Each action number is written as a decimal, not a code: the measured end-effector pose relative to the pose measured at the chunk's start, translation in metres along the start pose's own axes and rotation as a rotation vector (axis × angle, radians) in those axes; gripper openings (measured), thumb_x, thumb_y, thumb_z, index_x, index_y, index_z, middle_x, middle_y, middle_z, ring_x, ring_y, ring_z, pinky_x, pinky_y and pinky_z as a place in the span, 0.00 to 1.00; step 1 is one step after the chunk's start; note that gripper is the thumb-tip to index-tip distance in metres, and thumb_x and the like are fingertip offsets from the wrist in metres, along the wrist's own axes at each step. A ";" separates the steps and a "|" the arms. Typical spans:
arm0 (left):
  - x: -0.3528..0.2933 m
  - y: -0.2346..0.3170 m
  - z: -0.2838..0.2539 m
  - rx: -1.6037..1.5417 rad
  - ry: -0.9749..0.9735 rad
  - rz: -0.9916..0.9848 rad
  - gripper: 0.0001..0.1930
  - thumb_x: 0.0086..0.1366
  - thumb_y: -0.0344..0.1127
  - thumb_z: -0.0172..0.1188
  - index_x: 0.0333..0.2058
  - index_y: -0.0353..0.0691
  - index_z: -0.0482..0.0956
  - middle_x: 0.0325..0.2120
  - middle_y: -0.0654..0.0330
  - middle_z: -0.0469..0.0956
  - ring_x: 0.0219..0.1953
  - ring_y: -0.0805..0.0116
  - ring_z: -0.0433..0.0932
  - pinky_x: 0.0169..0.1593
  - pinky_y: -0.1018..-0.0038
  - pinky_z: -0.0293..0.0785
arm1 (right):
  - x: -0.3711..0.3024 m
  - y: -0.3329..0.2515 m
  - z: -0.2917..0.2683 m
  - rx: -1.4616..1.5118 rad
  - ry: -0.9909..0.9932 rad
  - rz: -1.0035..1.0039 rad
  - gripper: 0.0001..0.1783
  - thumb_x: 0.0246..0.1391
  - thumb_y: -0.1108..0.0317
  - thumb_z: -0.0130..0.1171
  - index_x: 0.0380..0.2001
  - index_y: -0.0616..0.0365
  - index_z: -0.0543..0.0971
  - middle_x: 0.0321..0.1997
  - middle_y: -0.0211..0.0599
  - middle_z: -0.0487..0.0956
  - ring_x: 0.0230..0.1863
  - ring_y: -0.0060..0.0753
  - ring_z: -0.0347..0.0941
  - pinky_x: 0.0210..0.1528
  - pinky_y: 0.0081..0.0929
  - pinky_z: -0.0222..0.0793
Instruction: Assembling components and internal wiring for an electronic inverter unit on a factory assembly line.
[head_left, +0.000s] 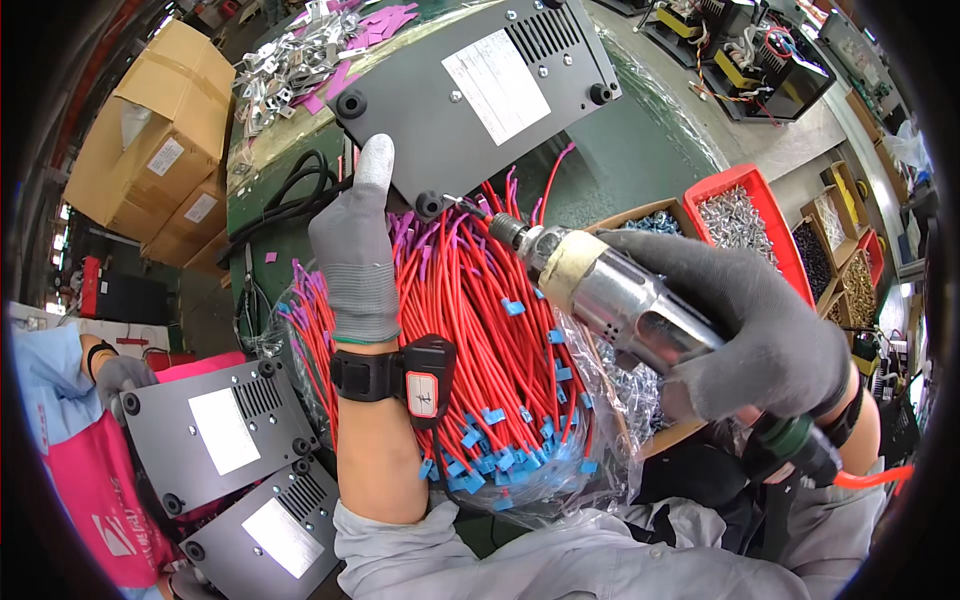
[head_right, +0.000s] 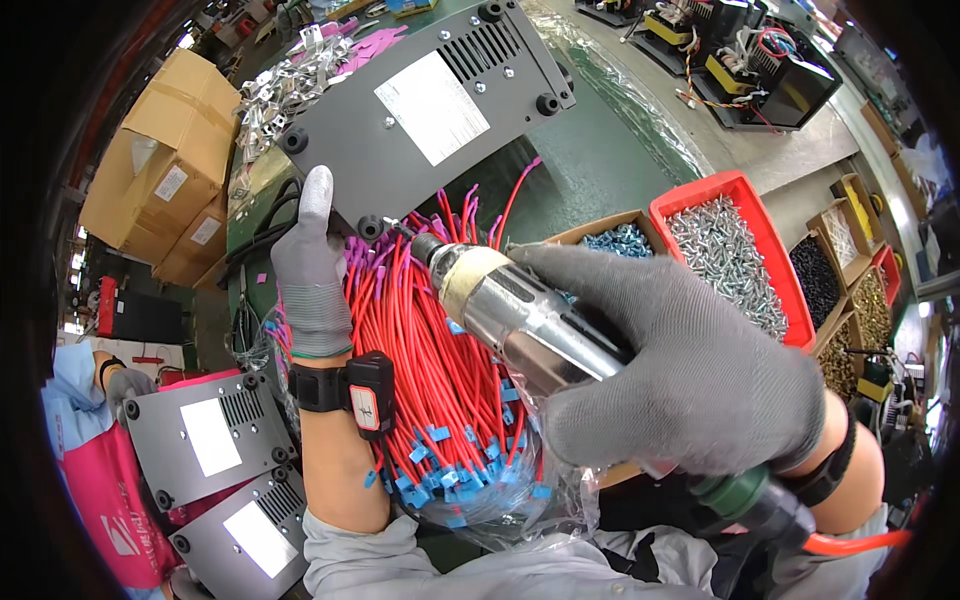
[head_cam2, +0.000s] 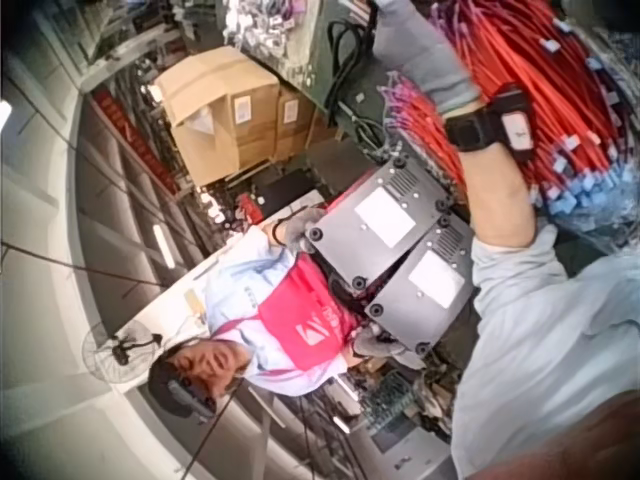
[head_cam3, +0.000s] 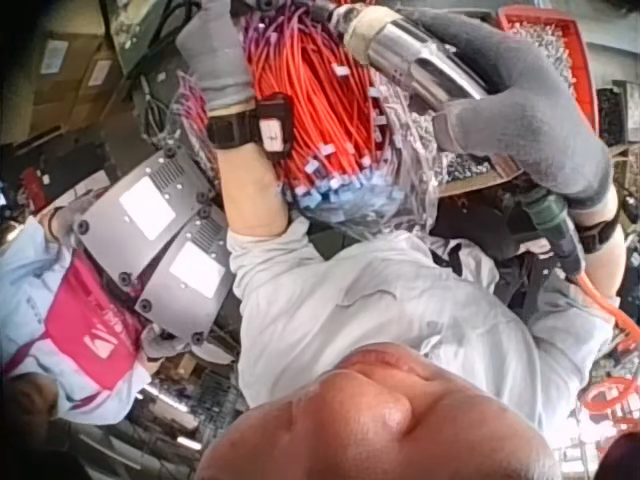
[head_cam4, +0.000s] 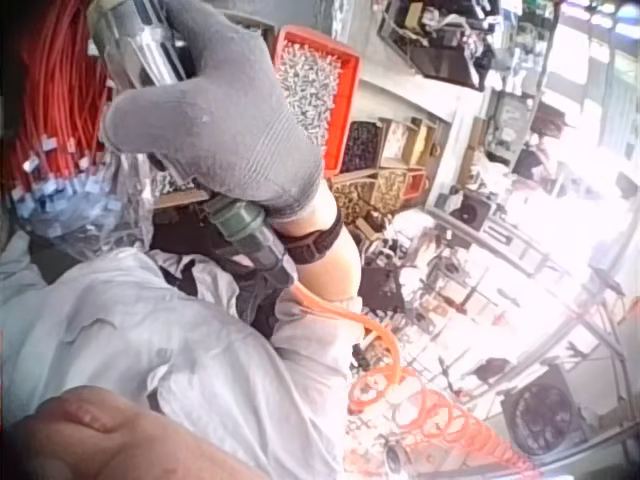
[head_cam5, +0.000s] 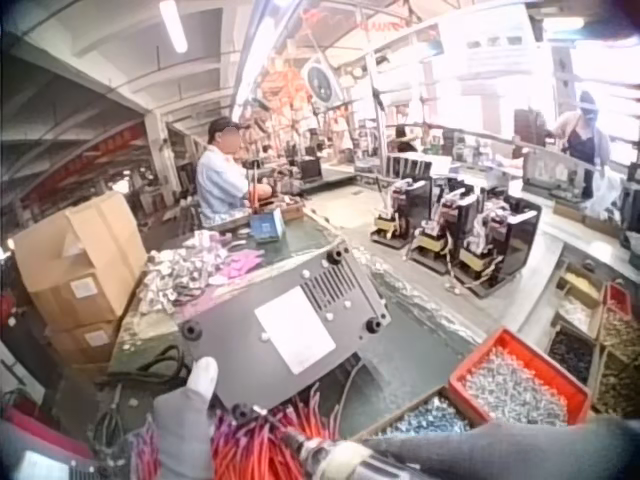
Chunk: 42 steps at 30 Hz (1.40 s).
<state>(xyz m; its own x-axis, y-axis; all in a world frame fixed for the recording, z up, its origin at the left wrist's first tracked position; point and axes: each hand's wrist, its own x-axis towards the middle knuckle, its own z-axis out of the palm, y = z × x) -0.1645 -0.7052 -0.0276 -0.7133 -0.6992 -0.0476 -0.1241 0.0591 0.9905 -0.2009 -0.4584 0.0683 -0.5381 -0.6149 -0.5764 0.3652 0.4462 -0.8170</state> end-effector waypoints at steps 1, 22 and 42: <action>0.000 0.001 0.004 -0.058 0.009 0.035 0.22 0.64 0.50 0.59 0.23 0.34 0.80 0.19 0.62 0.80 0.21 0.80 0.73 0.26 0.78 0.68 | 0.000 -0.008 0.000 -0.042 0.008 0.000 0.53 0.15 0.70 0.59 0.59 0.68 0.67 0.45 0.37 0.75 0.43 0.27 0.71 0.51 0.22 0.64; 0.002 0.002 0.005 0.000 0.064 -0.046 0.21 0.64 0.49 0.59 0.27 0.32 0.82 0.19 0.64 0.79 0.21 0.81 0.73 0.25 0.78 0.68 | 0.009 -0.041 -0.022 -0.186 -0.106 0.013 0.57 0.16 0.68 0.66 0.61 0.69 0.64 0.45 0.45 0.76 0.40 0.35 0.77 0.47 0.30 0.74; 0.011 -0.029 -0.002 0.100 0.064 0.130 0.24 0.65 0.50 0.58 0.22 0.32 0.79 0.13 0.65 0.73 0.18 0.82 0.68 0.23 0.77 0.66 | 0.016 -0.044 -0.012 -0.238 -0.095 0.179 0.49 0.20 0.76 0.57 0.59 0.66 0.67 0.39 0.40 0.76 0.35 0.28 0.73 0.39 0.23 0.72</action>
<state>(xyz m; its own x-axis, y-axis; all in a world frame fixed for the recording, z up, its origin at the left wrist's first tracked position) -0.1671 -0.7162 -0.0563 -0.6830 -0.7246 0.0916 -0.1036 0.2202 0.9699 -0.2348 -0.4800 0.0955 -0.4035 -0.5659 -0.7190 0.2533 0.6860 -0.6821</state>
